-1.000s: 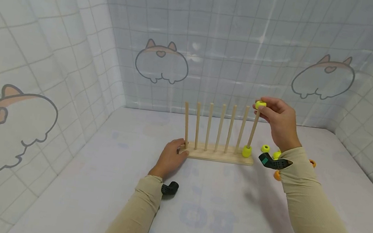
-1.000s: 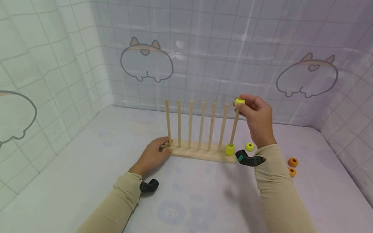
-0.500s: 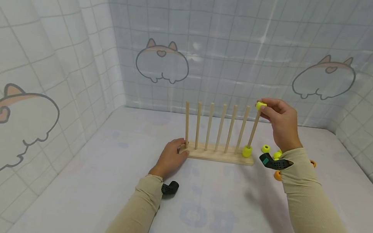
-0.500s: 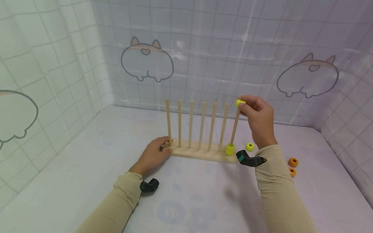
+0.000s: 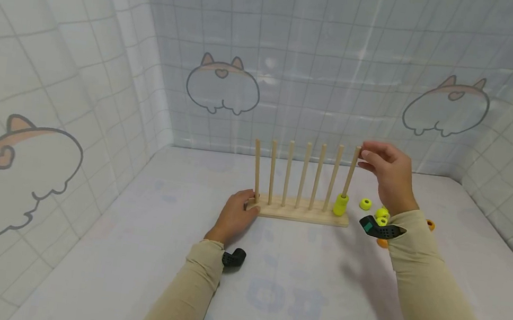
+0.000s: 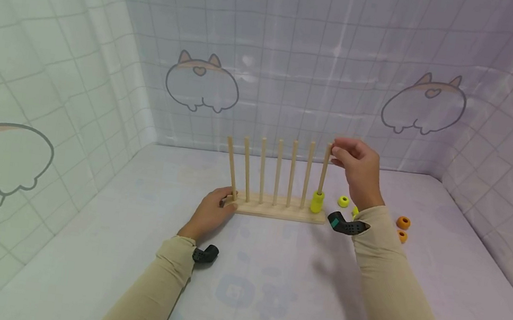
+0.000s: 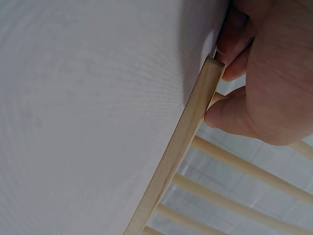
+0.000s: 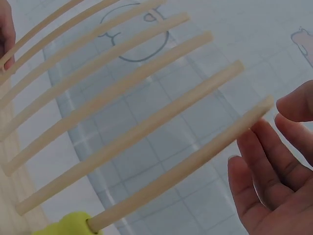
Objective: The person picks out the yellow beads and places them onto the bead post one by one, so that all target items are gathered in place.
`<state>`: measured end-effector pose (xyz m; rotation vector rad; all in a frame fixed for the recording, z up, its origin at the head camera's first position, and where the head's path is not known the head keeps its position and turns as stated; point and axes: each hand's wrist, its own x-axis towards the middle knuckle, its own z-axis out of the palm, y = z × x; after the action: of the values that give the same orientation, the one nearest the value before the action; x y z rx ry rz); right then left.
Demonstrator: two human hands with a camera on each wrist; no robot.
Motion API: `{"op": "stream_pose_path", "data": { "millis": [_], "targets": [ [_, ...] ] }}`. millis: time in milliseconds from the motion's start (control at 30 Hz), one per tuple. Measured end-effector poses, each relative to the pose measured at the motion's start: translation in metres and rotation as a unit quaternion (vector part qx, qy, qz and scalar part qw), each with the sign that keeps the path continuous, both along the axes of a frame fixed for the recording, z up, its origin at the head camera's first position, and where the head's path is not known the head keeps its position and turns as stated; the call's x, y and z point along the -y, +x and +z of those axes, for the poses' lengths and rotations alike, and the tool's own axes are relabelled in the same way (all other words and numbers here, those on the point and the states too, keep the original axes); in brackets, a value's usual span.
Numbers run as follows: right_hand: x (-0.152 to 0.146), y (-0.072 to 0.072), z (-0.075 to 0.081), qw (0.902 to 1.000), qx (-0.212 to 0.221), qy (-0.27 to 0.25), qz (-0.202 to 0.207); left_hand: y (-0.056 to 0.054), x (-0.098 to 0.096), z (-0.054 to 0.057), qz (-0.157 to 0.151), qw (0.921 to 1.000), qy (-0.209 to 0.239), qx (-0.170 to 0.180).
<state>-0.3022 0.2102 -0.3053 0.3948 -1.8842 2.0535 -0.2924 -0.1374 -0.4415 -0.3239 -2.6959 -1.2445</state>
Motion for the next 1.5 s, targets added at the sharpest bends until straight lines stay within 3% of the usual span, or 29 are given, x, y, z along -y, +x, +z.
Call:
{"op": "stream_pose_path", "data": {
  "millis": [233, 500, 733, 1067, 1333, 1500],
  "targets": [
    [-0.01, 0.008, -0.021, 0.9992, 0.014, -0.035, 0.012, -0.001, 0.0, 0.0, -0.003, 1.0, -0.001, -0.006],
    [-0.022, 0.02, -0.038, 0.9989, 0.034, -0.031, -0.003, 0.0, 0.0, 0.0, -0.002, 1.0, 0.002, -0.004],
    [-0.035, 0.027, -0.05, 0.9974, 0.055, 0.039, -0.022, 0.003, -0.001, -0.001, 0.006, 1.0, 0.003, -0.005],
    [-0.063, 0.039, -0.068, 0.9956, 0.061, 0.07, -0.013, 0.006, -0.002, -0.004, 0.011, 0.9999, 0.003, -0.004],
    [-0.078, 0.044, -0.077, 0.9796, 0.094, 0.168, -0.058, 0.006, -0.002, -0.004, 0.011, 0.9999, 0.006, 0.002],
    [-0.089, 0.05, -0.084, 0.9797, 0.097, 0.167, -0.056, 0.006, -0.003, -0.004, 0.004, 1.0, 0.004, -0.004]
  ]
}}
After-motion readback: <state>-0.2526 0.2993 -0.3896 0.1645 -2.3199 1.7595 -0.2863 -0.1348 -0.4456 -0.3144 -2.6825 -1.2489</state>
